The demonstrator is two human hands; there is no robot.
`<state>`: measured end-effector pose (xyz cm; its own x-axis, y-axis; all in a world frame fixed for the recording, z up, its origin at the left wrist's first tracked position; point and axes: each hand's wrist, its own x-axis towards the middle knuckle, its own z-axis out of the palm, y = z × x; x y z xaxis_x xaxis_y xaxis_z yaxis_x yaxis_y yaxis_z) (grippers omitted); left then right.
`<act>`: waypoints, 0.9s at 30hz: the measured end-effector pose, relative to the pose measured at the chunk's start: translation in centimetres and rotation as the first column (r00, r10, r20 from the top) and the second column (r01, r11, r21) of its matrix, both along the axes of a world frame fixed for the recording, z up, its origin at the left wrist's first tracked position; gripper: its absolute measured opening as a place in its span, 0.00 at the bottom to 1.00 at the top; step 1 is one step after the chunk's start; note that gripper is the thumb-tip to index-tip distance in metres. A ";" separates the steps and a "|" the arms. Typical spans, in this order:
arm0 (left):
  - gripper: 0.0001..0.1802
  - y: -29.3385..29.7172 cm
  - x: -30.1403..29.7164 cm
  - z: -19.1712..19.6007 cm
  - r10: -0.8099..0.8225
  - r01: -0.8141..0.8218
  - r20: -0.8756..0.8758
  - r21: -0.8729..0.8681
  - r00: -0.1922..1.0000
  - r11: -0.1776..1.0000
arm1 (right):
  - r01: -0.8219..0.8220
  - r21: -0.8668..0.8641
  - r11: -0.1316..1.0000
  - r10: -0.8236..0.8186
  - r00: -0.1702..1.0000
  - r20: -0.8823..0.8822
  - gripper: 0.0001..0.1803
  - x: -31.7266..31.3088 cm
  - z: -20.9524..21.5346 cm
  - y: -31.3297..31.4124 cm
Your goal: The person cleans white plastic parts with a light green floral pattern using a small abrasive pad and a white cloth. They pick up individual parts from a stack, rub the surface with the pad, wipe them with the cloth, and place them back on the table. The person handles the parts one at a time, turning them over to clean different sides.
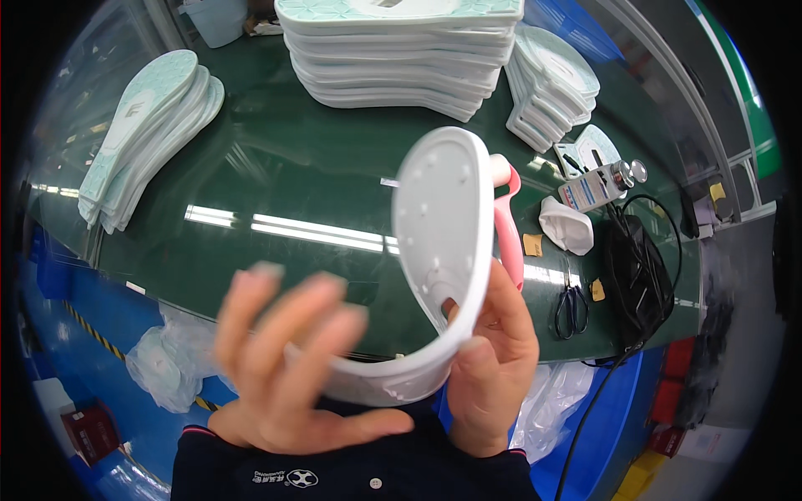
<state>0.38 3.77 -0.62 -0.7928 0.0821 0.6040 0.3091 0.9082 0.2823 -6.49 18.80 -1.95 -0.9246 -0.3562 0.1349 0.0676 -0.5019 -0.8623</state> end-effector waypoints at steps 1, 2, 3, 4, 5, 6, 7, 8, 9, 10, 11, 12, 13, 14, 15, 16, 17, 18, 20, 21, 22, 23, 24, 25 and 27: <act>0.34 0.6 -0.5 0.4 -0.035 0.033 0.017 0.078 0.999 0.996 | -0.002 0.019 1.000 0.003 1.000 -0.014 0.28 -0.1 -0.3 -0.3; 0.27 1.2 -1.1 0.4 -0.081 0.076 0.025 0.159 0.996 0.984 | 0.006 0.042 0.999 -0.005 0.999 -0.033 0.29 -0.3 -0.7 -0.4; 0.23 1.4 -1.5 -0.2 -0.094 0.090 0.005 0.254 0.996 0.963 | -0.030 0.017 0.999 0.030 0.999 -0.026 0.29 -0.3 -0.9 -0.4; 0.19 1.7 -1.9 -0.9 -0.106 0.105 -0.017 0.345 0.994 0.933 | -0.027 0.009 1.000 0.027 1.000 0.003 0.28 -0.1 -1.1 -0.7; 0.18 2.0 -2.7 -1.1 -0.052 0.077 -0.079 0.375 0.996 0.924 | -0.065 0.062 0.996 0.066 0.998 -0.024 0.27 -0.3 -1.3 -0.5; 0.18 1.8 -3.0 -1.1 -0.031 0.058 -0.079 0.371 0.996 0.927 | -0.102 0.116 0.988 0.108 0.993 -0.047 0.26 -0.5 -1.5 -0.3; 0.18 1.3 -3.1 -1.0 -0.008 0.037 -0.079 0.369 0.997 0.929 | -0.069 0.237 0.969 0.105 0.984 -0.142 0.23 -1.2 -1.6 0.2; 0.18 1.0 -3.2 -1.0 0.010 0.020 -0.078 0.367 0.997 0.930 | 0.056 0.333 0.941 0.033 0.966 -0.257 0.20 -2.0 -1.9 0.8; 0.18 0.7 -3.3 -1.3 0.066 -0.023 -0.095 0.391 0.993 0.920 | 0.182 0.414 0.892 -0.099 0.972 -0.214 0.19 -2.6 -2.1 1.7; 0.18 0.2 -3.2 -1.5 0.053 -0.016 -0.087 0.387 0.995 0.922 | 0.292 0.497 0.817 -0.230 0.956 -0.182 0.18 -3.5 -2.4 2.7; 0.18 -0.2 -3.1 -1.2 0.032 0.000 -0.080 0.378 0.996 0.926 | 0.437 0.601 0.669 -0.342 0.899 -0.274 0.17 -4.8 -2.6 4.1; 0.17 -0.4 -3.0 -1.0 0.022 0.005 -0.071 0.364 0.997 0.931 | 0.553 0.670 0.495 -0.420 0.828 -0.372 0.16 -6.4 -3.3 5.4; 0.17 -0.4 -2.8 -0.8 0.027 -0.009 -0.041 0.376 0.999 0.927 | 0.631 0.679 0.375 -0.393 0.772 -0.500 0.16 -7.7 -4.7 7.0; 0.18 -0.5 -2.7 -0.5 -0.002 0.017 -0.040 0.365 0.999 0.931 | 0.700 0.664 0.263 -0.345 0.711 -0.613 0.15 -8.9 -6.1 8.2; 0.18 -0.6 -2.5 0.0 -0.020 0.032 -0.036 0.349 0.999 0.936 | 0.661 0.732 0.167 -0.306 0.740 -0.599 0.15 -9.6 -6.7 8.9; 0.18 -0.8 -2.4 0.2 -0.043 0.052 -0.033 0.340 0.999 0.939 | 0.617 0.785 0.059 -0.267 0.767 -0.584 0.15 -10.1 -7.2 9.7; 0.19 -1.0 -2.3 0.1 -0.072 0.084 -0.045 0.345 0.996 0.935 | 0.624 0.781 -0.003 -0.201 0.765 -0.612 0.16 -10.4 -7.8 10.1; 0.20 -1.3 -2.1 0.1 -0.087 0.096 -0.041 0.345 0.995 0.934 | 0.596 0.803 -0.013 -0.178 0.789 -0.589 0.17 -10.7 -8.1 10.3; 0.20 -1.6 -1.8 0.4 -0.124 0.128 -0.034 0.347 0.992 0.929 | 0.598 0.801 0.021 -0.140 0.795 -0.590 0.16 -10.8 -8.6 10.4; 0.20 -1.6 -1.6 0.4 -0.126 0.131 -0.038 0.354 0.991 0.926 | 0.560 0.823 0.096 -0.186 0.822 -0.538 0.15 -10.9 -8.6 10.5; 0.19 -1.6 -1.5 0.2 -0.132 0.147 -0.068 0.356 0.989 0.923 | 0.522 0.836 0.171 -0.230 0.846 -0.481 0.13 -11.1 -8.6 10.7; 0.19 -1.5 -1.5 -0.1 -0.138 0.164 -0.097 0.358 0.986 0.919 | 0.481 0.841 0.246 -0.268 0.868 -0.418 0.12 -11.1 -8.7 10.6; 0.18 -1.5 -1.4 -0.3 -0.145 0.181 -0.126 0.358 0.981 0.916 | 0.516 0.780 0.354 -0.325 0.850 -0.415 0.11 -10.9 -8.6 10.4; 0.18 -1.4 -1.3 -0.3 -0.151 0.187 -0.127 0.354 0.980 0.916 | 0.549 0.703 0.452 -0.382 0.832 -0.403 0.10 -10.4 -8.3 10.0; 0.18 -1.5 -1.3 -0.2 -0.167 0.204 -0.134 0.351 0.977 0.914 | 0.614 0.552 0.565 -0.466 0.789 -0.401 0.08 -8.7 -5.8 8.3</act>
<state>-0.95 2.29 -0.83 -0.7194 -0.0166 0.6944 0.5051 0.6738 0.5393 -15.21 27.05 -7.78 -0.9521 0.1374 0.2730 -0.2286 0.2728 -0.9345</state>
